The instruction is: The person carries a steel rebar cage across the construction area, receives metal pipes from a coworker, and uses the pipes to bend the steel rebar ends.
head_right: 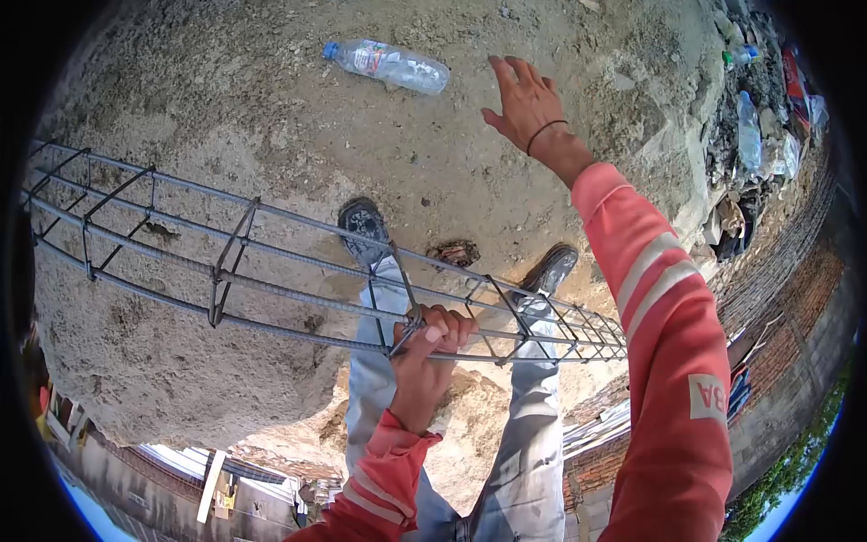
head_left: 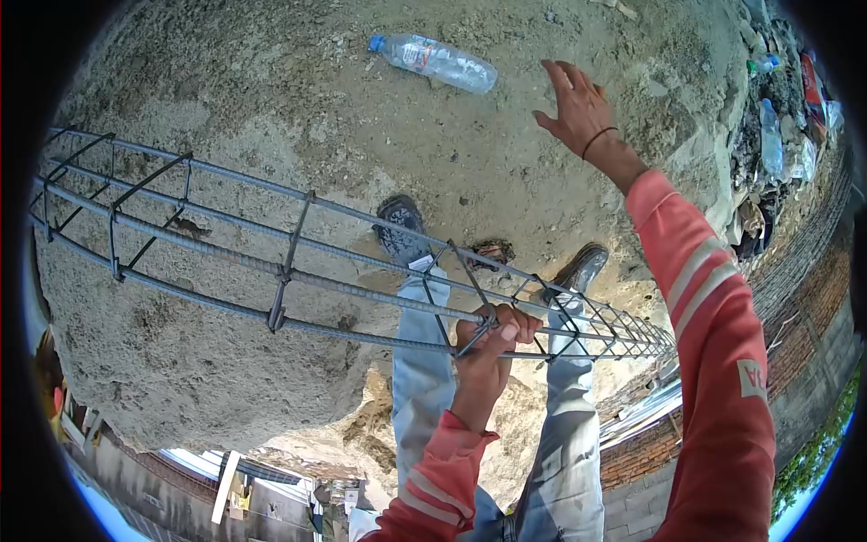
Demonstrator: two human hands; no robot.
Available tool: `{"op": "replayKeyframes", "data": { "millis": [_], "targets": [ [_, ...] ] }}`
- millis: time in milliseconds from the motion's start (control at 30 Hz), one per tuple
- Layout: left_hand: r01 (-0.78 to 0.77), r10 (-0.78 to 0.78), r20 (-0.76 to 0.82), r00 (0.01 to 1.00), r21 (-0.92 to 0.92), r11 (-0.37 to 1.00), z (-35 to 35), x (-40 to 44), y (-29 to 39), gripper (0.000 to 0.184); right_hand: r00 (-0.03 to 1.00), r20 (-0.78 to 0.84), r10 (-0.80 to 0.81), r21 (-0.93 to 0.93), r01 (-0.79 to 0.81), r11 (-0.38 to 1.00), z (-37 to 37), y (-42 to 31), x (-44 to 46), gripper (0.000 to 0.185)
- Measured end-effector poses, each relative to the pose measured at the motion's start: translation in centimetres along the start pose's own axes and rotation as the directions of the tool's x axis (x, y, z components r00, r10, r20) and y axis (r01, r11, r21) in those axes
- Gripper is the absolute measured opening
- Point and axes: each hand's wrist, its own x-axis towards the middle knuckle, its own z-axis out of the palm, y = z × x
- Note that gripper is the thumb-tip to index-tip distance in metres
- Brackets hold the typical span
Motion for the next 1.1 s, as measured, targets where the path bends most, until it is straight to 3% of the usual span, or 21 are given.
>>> {"op": "replayKeyframes", "data": {
  "millis": [67, 167, 233, 300, 333, 367, 433, 467, 500, 567, 633, 667, 700, 733, 800, 833, 900, 1000, 1100],
  "targets": [
    [0.008, -0.013, -0.07, 0.997, -0.068, 0.998, 0.0, -0.4, 0.2, 0.014, 0.988, -0.115, -0.101, -0.074, 0.093, 0.993, 6.1, -4.1, 5.0, 0.08],
    [0.018, -0.02, -0.05, 0.999, -0.048, 0.999, 0.0, -0.4, 0.8, 0.014, 0.998, 0.03, 0.062, -0.071, -0.06, 0.996, 11.9, -8.6, 8.4, 0.082],
    [0.014, -0.015, -0.04, 0.999, -0.025, 1.0, -0.2, -0.7, 0.9, 0.013, 0.87, -0.069, 0.487, 0.231, -0.461, 0.857, 16.0, -10.8, 7.4, 0.079],
    [0.021, -0.023, -0.043, 0.999, -0.027, 0.999, -0.3, -0.7, 0.8, 0.013, 0.922, 0.213, 0.322, -0.045, -0.32, 0.946, 20.3, -3.9, 8.3, 0.078],
    [0.018, -0.019, -0.033, 0.999, -0.029, 0.999, -0.2, -0.5, 0.8, 0.013, 0.907, -0.06, 0.417, 0.222, -0.396, 0.891, 8.7, -6.2, 3.2, 0.076],
    [0.02, -0.021, -0.072, 0.997, -0.012, 1.0, 0.1, -0.5, 0.7, 0.012, 0.848, -0.128, 0.514, 0.29, -0.463, 0.838, 8.1, -3.3, 1.0, 0.088],
    [0.028, -0.03, -0.061, 0.998, -0.029, 0.999, -0.2, -0.4, 0.5, 0.012, 0.678, -0.474, 0.562, 0.238, -0.516, 0.823, 5.7, 4.0, -4.5, 0.101],
    [0.036, -0.038, -0.051, 0.998, -0.033, 0.999, -0.2, -0.4, 0.5, 0.012, 0.49, -0.515, 0.704, 0.284, -0.677, 0.679, 4.3, 7.6, -7.5, 0.108],
    [0.028, -0.029, -0.038, 0.999, -0.032, 0.999, -0.2, -0.3, 0.6, 0.012, 0.304, -0.415, 0.858, 0.3, -0.844, 0.444, 1.8, 10.1, -10.3, 0.115],
    [0.022, -0.024, -0.048, 0.999, -0.028, 0.999, 0.0, -0.3, 0.7, 0.012, 0.457, -0.49, 0.743, -0.075, -0.871, 0.486, 0.8, 11.8, -14.8, 0.093],
    [0.014, -0.014, -0.064, 0.998, -0.01, 1.0, 0.2, -0.5, 0.7, 0.012, 0.827, -0.112, 0.551, 0.037, -0.551, 0.834, 1.9, 8.9, -17.5, 0.061],
    [0.024, -0.024, -0.074, 0.997, -0.003, 1.0, 0.2, -0.6, 0.6, 0.012, 0.875, 0.16, 0.457, 0.177, -0.481, 0.859, 3.2, 6.1, -17.8, 0.047],
    [0.034, -0.035, -0.062, 0.997, -0.017, 0.999, 0.1, -0.7, 0.7, 0.013, 0.817, 0.474, 0.327, 0.241, -0.478, 0.844, 3.8, 2.7, -17.7, 0.046],
    [0.04, -0.042, -0.046, 0.998, -0.028, 0.999, 0.0, -0.7, 0.7, 0.014, 0.815, 0.571, 0.095, 0.299, -0.314, 0.901, 6.9, 1.3, -18.9, 0.052],
    [0.033, -0.033, -0.02, 0.999, 0.001, 0.999, 0.0, -0.7, 1.0, 0.016, 0.725, 0.674, -0.141, 0.252, -0.045, 0.967, 10.9, -2.4, -19.9, 0.063],
    [0.029, -0.029, -0.003, 1.0, -0.004, 1.0, 0.0, -0.7, 1.1, 0.017, 0.729, 0.67, -0.142, 0.263, -0.054, 0.963, 12.6, -3.5, -19.8, 0.063],
    [0.019, -0.019, 0.022, 1.0, 0.001, 1.0, -0.3, -0.7, 0.9, 0.019, 0.564, 0.762, -0.319, 0.179, 0.29, 0.94, 16.3, -4.5, -19.1, 0.074],
    [0.015, -0.016, 0.003, 1.0, 0.045, 0.999, -0.5, -1.0, 1.1, 0.02, 0.615, 0.685, -0.391, 0.207, 0.351, 0.913, 22.8, -4.8, -20.1, 0.076],
    [0.043, -0.044, 0.006, 0.999, 0.096, 0.994, -0.5, -1.2, 1.4, 0.018, 0.54, 0.76, -0.363, 0.243, 0.282, 0.928, 23.8, -5.8, -19.9, 0.073]
  ]
}}
